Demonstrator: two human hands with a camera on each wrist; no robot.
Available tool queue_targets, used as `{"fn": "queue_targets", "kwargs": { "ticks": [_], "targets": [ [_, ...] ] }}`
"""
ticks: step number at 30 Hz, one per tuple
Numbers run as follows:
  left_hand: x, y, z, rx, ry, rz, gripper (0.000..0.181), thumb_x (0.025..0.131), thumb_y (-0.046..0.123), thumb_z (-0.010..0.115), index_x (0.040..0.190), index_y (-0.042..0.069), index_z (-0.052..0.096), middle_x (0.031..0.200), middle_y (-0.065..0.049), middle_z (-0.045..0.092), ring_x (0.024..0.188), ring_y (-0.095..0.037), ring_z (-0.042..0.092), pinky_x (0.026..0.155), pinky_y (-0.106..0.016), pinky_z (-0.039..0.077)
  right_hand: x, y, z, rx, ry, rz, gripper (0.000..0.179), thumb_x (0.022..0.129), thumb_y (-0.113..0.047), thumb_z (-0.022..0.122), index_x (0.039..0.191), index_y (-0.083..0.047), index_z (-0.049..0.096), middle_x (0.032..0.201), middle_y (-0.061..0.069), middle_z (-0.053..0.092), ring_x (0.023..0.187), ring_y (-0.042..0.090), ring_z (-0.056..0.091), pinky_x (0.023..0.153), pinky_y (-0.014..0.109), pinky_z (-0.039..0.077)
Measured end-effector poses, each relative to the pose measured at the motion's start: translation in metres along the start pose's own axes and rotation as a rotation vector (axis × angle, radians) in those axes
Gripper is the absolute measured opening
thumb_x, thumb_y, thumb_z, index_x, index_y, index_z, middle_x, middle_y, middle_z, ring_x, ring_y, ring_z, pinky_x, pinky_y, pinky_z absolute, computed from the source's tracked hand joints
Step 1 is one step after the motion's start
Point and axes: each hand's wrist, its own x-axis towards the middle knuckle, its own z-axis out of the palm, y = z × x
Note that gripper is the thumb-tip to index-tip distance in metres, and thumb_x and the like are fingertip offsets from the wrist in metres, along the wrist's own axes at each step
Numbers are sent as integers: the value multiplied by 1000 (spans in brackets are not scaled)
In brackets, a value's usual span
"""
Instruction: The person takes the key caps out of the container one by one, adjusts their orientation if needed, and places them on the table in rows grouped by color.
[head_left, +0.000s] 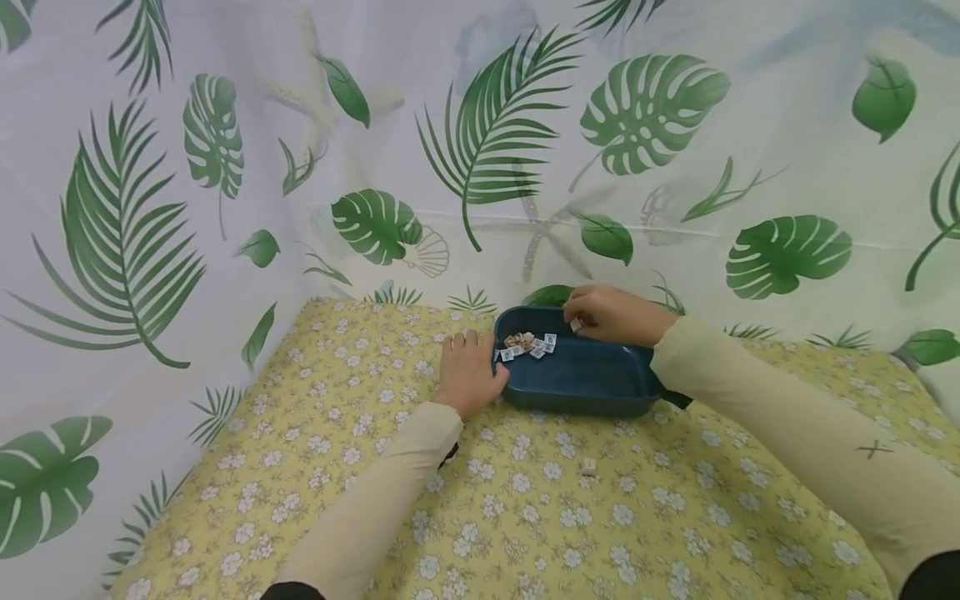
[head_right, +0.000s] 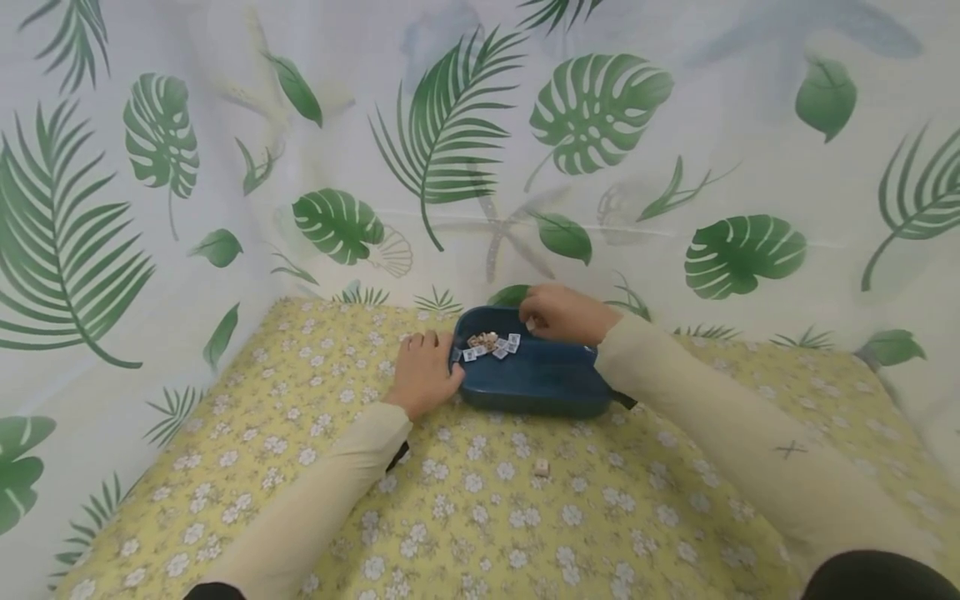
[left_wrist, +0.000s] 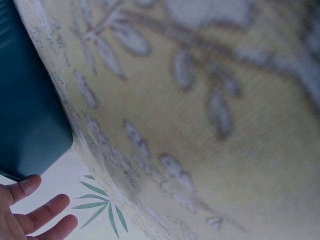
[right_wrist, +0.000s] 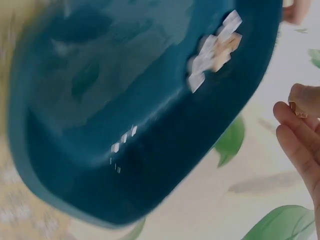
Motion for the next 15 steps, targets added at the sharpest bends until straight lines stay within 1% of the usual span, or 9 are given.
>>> {"fn": "queue_targets", "kwargs": {
  "ticks": [5,8,11,15],
  "targets": [
    [1,0,2,3,0,-7,40,92,34,48,122,9,51,115,-16,55,107,-35,52,99,-50,38,-23,-25,-5,142,72,91,16,81,-2,68,97,-8,67,93,6,62,76,12,62,69,30,54],
    [0,1,2,-4,0,-12,40,92,34,48,123,8,51,115,-16,55,107,-35,52,99,-50,38,-38,-35,-3,204,128,129,18,81,-2,69,97,-9,66,94,6,64,78,14,66,71,30,55],
    [1,2,2,-3,-14,-23,40,92,34,47,123,9,51,116,-16,55,108,-35,51,100,-50,37,-53,-42,3,267,180,147,21,80,-2,69,99,-11,65,96,5,65,79,13,67,72,28,55],
    [1,4,1,6,-33,-36,41,92,35,46,124,9,50,118,-16,54,110,-34,51,100,-49,36,-70,-50,11,368,252,136,24,79,-1,70,99,-12,64,97,3,65,80,7,66,72,25,55]
  ]
}}
